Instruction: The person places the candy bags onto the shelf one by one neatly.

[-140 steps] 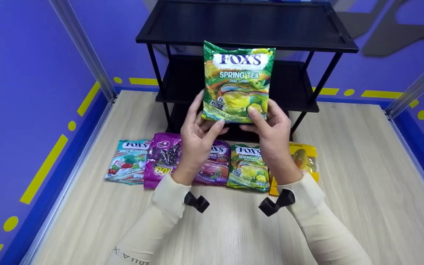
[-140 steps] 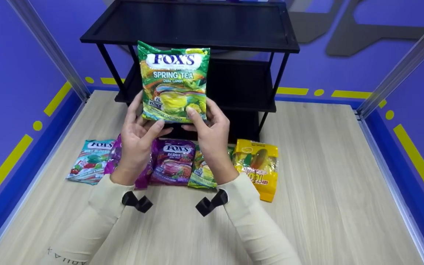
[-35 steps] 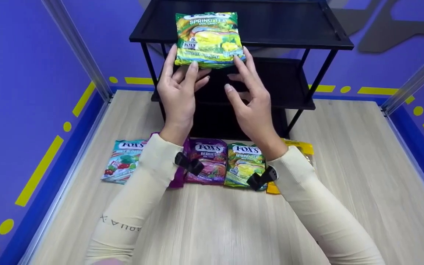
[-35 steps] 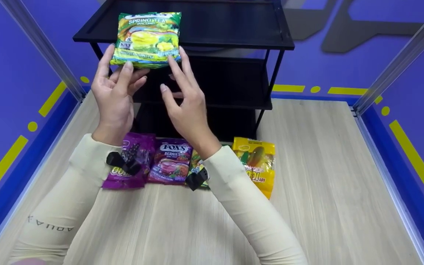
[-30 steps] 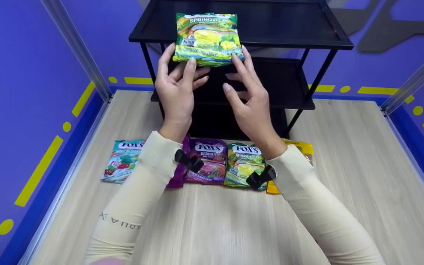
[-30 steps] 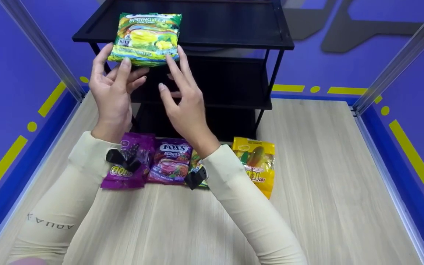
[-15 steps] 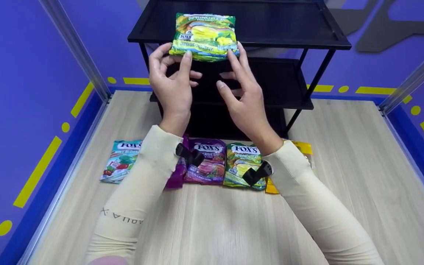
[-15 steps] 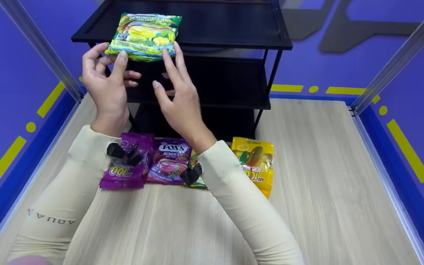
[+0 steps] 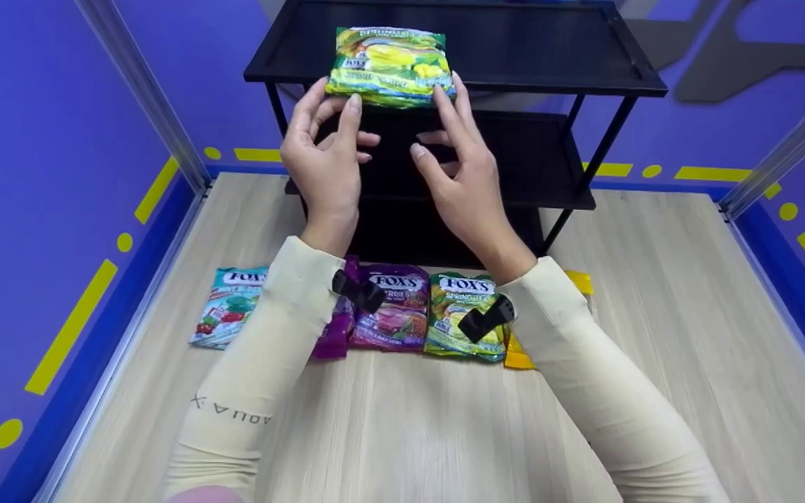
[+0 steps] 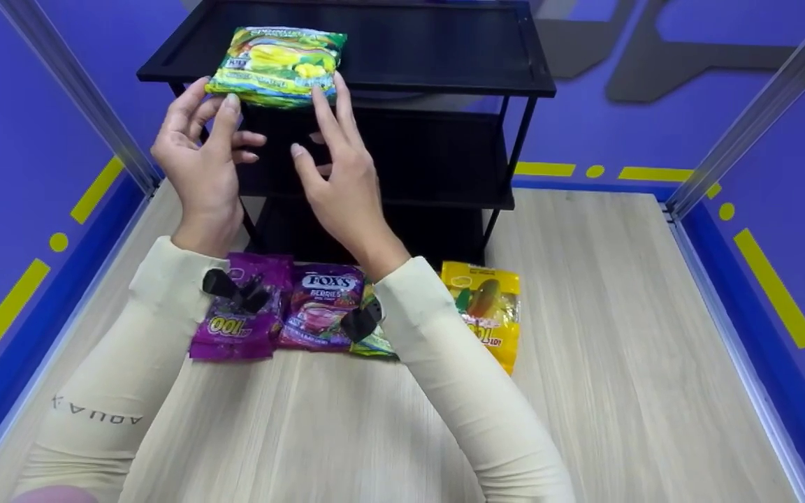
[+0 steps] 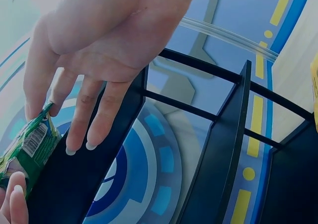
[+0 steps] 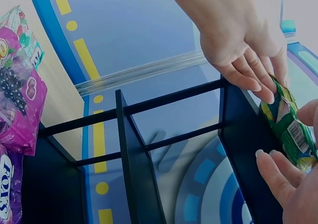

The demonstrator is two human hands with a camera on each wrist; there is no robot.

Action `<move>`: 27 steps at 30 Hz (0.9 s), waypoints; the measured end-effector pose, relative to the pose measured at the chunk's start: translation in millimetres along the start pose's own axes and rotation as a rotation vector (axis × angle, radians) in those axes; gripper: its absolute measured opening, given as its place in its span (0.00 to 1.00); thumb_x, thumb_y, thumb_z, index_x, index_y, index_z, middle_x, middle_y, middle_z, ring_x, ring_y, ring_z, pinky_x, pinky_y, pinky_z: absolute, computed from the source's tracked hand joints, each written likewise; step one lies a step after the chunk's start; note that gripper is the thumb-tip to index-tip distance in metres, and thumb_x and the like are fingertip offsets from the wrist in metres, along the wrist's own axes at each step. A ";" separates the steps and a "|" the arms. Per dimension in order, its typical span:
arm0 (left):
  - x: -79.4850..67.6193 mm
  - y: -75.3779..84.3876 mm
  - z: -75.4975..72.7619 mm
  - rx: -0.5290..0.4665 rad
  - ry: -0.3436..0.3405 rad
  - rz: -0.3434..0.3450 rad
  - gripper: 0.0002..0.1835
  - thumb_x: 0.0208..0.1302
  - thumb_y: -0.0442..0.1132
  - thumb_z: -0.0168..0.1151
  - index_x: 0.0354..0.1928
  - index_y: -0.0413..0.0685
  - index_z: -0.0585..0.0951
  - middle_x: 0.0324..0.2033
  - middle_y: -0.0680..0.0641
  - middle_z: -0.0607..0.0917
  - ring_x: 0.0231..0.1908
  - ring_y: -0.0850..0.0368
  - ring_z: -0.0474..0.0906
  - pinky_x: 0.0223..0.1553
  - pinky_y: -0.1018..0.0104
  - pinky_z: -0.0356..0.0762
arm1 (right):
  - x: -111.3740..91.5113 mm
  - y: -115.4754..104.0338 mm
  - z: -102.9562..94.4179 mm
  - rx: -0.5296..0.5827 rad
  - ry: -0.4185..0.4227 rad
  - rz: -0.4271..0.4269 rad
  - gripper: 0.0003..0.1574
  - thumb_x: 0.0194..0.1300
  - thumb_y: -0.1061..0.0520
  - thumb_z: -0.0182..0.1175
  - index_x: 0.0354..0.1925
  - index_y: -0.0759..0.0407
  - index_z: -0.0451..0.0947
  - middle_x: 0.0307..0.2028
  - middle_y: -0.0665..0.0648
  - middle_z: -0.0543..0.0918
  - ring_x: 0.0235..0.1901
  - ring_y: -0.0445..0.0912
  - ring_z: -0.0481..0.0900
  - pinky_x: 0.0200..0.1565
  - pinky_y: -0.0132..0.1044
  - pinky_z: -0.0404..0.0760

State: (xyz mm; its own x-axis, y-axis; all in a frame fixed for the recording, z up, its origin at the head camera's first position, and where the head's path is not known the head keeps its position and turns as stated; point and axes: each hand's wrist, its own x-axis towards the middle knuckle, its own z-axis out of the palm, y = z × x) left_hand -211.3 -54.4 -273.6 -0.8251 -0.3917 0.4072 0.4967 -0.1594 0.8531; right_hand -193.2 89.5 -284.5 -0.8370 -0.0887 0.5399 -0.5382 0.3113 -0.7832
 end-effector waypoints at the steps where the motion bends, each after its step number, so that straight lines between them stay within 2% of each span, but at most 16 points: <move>1: 1.3 -3.4 -1.1 0.003 -0.011 0.002 0.25 0.64 0.36 0.63 0.62 0.41 0.73 0.41 0.45 0.84 0.23 0.51 0.83 0.23 0.70 0.81 | 0.3 -3.3 -0.6 0.001 -0.001 0.004 0.39 0.71 0.60 0.54 0.74 0.56 0.53 0.78 0.54 0.44 0.54 0.44 0.78 0.42 0.31 0.84; 5: 4.7 -13.9 -3.8 0.027 -0.054 0.034 0.28 0.64 0.38 0.64 0.66 0.43 0.71 0.41 0.46 0.85 0.23 0.52 0.83 0.23 0.69 0.82 | 1.4 -14.5 -3.5 0.003 -0.011 0.036 0.39 0.71 0.62 0.53 0.75 0.58 0.51 0.78 0.55 0.43 0.51 0.47 0.79 0.41 0.29 0.83; 8: 5.9 -16.7 -4.2 0.039 -0.089 0.052 0.31 0.64 0.37 0.64 0.68 0.45 0.68 0.40 0.46 0.85 0.23 0.52 0.83 0.23 0.69 0.82 | 3.6 -15.6 -4.5 0.001 -0.021 0.047 0.39 0.71 0.62 0.53 0.75 0.58 0.51 0.78 0.55 0.43 0.47 0.47 0.80 0.42 0.32 0.85; 11: 6.8 -15.4 -4.1 0.026 -0.117 0.014 0.33 0.64 0.35 0.64 0.70 0.47 0.66 0.39 0.46 0.85 0.22 0.53 0.83 0.23 0.70 0.81 | 5.8 -15.8 -5.1 -0.007 -0.032 0.052 0.39 0.71 0.62 0.53 0.75 0.58 0.51 0.78 0.55 0.43 0.44 0.47 0.81 0.43 0.34 0.85; 16: 5.4 -5.2 -3.6 0.020 -0.153 -0.067 0.37 0.63 0.33 0.64 0.73 0.47 0.61 0.37 0.46 0.85 0.21 0.54 0.82 0.24 0.72 0.81 | 8.8 -15.3 -5.4 -0.030 -0.048 0.066 0.40 0.71 0.61 0.54 0.75 0.57 0.50 0.78 0.54 0.42 0.44 0.47 0.82 0.43 0.30 0.84; 21: 2.9 4.5 -3.2 0.039 -0.184 -0.082 0.40 0.62 0.32 0.64 0.74 0.48 0.58 0.36 0.46 0.85 0.21 0.54 0.82 0.24 0.69 0.82 | 11.8 -13.5 -5.1 -0.039 -0.064 0.071 0.41 0.71 0.60 0.53 0.76 0.56 0.48 0.78 0.52 0.40 0.44 0.47 0.82 0.44 0.32 0.85; 27: 5.5 2.5 -4.1 0.060 -0.221 -0.095 0.42 0.62 0.33 0.64 0.75 0.50 0.54 0.37 0.45 0.86 0.21 0.54 0.82 0.24 0.69 0.81 | 15.9 -13.9 -4.7 -0.063 -0.077 0.086 0.41 0.72 0.58 0.53 0.76 0.54 0.47 0.78 0.51 0.39 0.43 0.46 0.83 0.43 0.30 0.84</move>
State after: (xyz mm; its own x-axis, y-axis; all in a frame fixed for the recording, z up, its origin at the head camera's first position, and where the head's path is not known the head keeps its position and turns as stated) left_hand -213.5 -60.8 -270.5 -0.9095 -0.1690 0.3799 0.4026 -0.1295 0.9062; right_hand -198.6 88.3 -263.6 -0.8864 -0.1304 0.4441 -0.4584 0.3796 -0.8036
